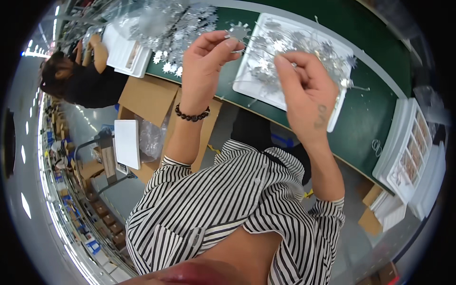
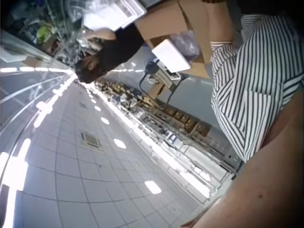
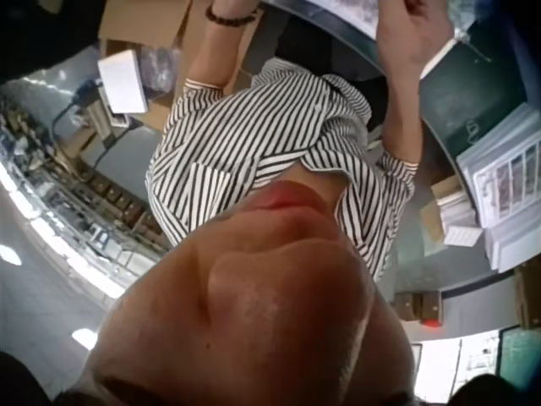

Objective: Inspecting and sorting small star-shaped metal components into plastic trays at an assembly station.

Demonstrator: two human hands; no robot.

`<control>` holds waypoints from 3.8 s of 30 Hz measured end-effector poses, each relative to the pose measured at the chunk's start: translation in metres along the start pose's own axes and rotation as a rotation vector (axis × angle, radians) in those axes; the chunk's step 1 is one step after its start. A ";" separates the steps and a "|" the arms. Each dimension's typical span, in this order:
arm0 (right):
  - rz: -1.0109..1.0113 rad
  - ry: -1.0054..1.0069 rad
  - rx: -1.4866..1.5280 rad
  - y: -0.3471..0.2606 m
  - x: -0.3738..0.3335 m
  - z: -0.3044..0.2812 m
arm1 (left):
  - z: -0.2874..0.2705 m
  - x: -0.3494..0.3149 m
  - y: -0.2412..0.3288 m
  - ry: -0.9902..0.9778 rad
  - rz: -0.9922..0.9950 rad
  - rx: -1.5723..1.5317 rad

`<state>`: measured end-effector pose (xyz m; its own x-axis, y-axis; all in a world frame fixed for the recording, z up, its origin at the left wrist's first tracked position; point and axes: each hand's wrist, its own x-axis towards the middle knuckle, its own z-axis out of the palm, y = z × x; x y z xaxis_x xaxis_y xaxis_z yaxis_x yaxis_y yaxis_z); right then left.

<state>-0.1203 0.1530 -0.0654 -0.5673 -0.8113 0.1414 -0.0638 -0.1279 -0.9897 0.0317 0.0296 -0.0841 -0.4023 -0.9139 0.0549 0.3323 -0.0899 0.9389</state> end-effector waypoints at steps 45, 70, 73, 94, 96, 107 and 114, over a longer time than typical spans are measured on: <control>-0.376 -0.099 -0.199 0.040 -0.017 -0.027 | 0.037 -0.034 -0.020 -0.222 -0.319 -0.276; -0.435 -0.152 -1.085 0.107 -0.043 -0.123 | -0.051 0.047 -0.057 0.003 0.636 1.480; -0.429 -0.093 -1.094 0.116 -0.011 -0.135 | -0.056 0.078 -0.071 -0.052 0.544 1.544; -0.548 0.054 -0.965 0.181 0.207 -0.097 | -0.049 0.068 -0.086 -0.276 0.193 1.314; -0.473 0.112 -0.903 0.168 0.177 -0.107 | -0.044 0.064 -0.086 -0.252 0.183 1.308; -0.062 0.076 -1.018 0.184 0.305 -0.139 | -0.010 0.028 -0.116 -0.078 0.396 1.261; 0.231 -0.321 -0.940 0.169 0.381 -0.129 | 0.002 0.008 -0.130 0.108 0.363 1.230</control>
<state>-0.4532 -0.1041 -0.1819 -0.4092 -0.8918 -0.1933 -0.6780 0.4389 -0.5897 -0.0158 0.0348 -0.2048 -0.3646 -0.8417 0.3983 -0.6168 0.5387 0.5738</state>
